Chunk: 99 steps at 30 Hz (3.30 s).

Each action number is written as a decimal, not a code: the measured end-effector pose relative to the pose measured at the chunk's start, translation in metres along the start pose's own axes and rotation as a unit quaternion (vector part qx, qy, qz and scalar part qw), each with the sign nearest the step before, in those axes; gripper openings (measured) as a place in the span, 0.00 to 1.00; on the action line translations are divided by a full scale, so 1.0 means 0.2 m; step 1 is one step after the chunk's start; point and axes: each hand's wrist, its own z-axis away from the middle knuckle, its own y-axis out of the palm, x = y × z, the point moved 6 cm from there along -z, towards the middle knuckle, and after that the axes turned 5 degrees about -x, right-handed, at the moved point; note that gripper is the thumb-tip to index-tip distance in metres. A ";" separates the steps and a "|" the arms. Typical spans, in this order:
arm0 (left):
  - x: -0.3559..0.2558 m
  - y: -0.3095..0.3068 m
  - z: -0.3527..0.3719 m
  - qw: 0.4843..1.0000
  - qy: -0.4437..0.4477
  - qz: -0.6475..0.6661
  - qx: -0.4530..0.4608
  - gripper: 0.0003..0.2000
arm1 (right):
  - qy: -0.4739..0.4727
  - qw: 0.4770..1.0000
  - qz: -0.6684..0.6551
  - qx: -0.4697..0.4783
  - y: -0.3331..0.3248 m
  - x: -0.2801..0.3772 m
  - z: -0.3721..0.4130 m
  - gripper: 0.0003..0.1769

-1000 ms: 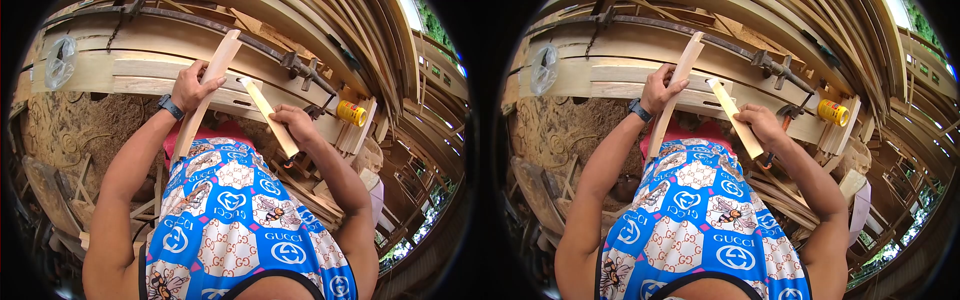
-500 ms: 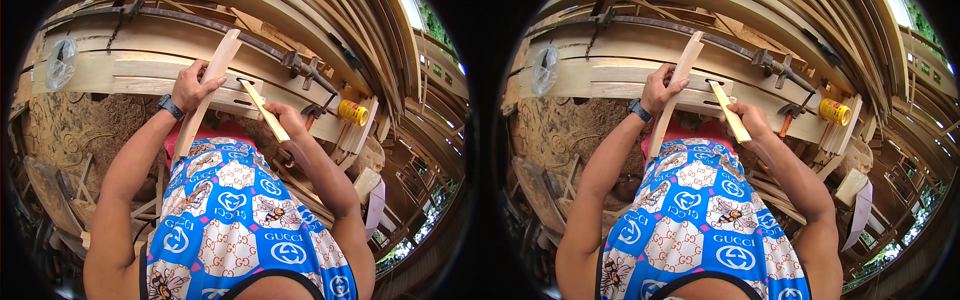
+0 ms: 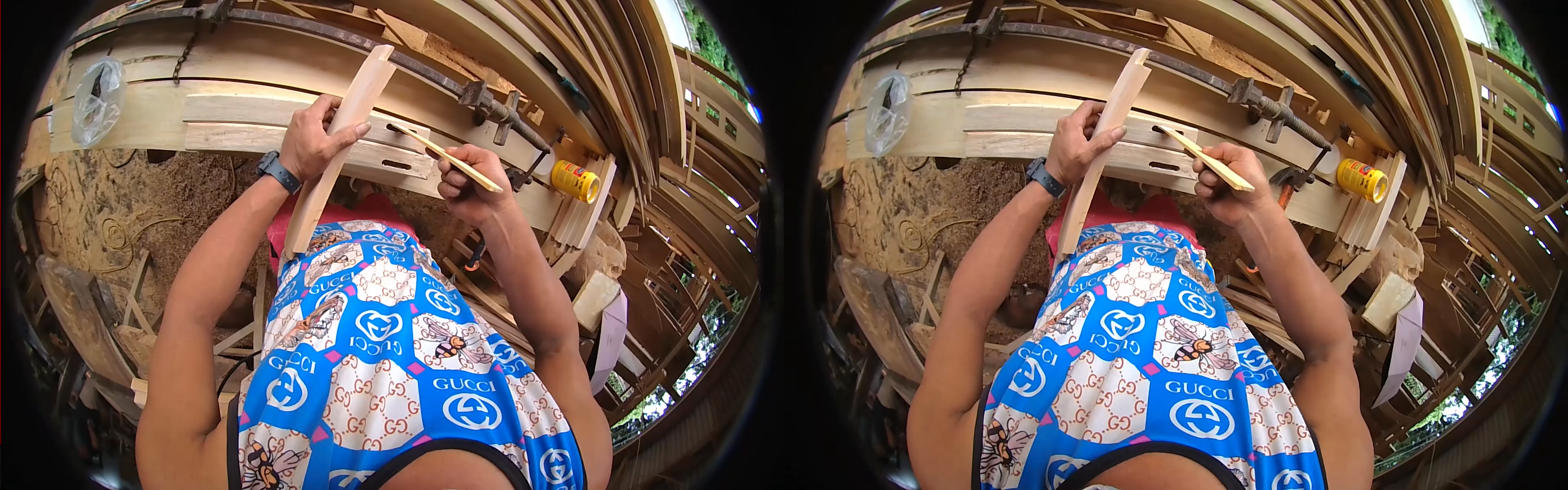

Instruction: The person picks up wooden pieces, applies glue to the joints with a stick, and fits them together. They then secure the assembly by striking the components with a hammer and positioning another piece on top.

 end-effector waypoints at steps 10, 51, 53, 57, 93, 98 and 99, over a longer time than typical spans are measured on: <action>-0.02 0.01 0.01 1.000 -0.004 -0.007 0.014 0.31 | 0.010 0.998 0.045 -0.032 -0.07 0.00 0.02 0.05; -0.41 -0.55 -0.08 0.979 0.010 0.119 0.164 0.26 | -0.322 0.604 0.446 -0.577 -1.77 0.63 0.24 0.25; -0.49 -0.61 -0.04 0.972 0.034 0.158 0.170 0.28 | -0.331 0.642 0.439 -0.535 -1.76 0.62 0.18 0.25; -0.56 -0.79 -0.03 0.968 0.073 0.190 0.146 0.36 | -0.508 0.379 0.498 -0.591 -1.32 0.44 0.46 0.35; -0.78 -0.31 -0.46 0.888 0.183 0.389 0.161 0.39 | -0.305 0.876 0.123 -0.352 -1.11 -0.85 -0.13 0.08; -0.50 -0.20 -0.43 0.947 0.148 0.278 -0.056 0.22 | -0.314 0.873 0.117 -0.355 -1.07 -0.84 -0.01 0.08; -0.52 -0.18 -0.40 0.936 0.182 0.271 -0.129 0.24 | -0.321 0.867 0.141 -0.355 -1.08 -0.84 -0.01 0.08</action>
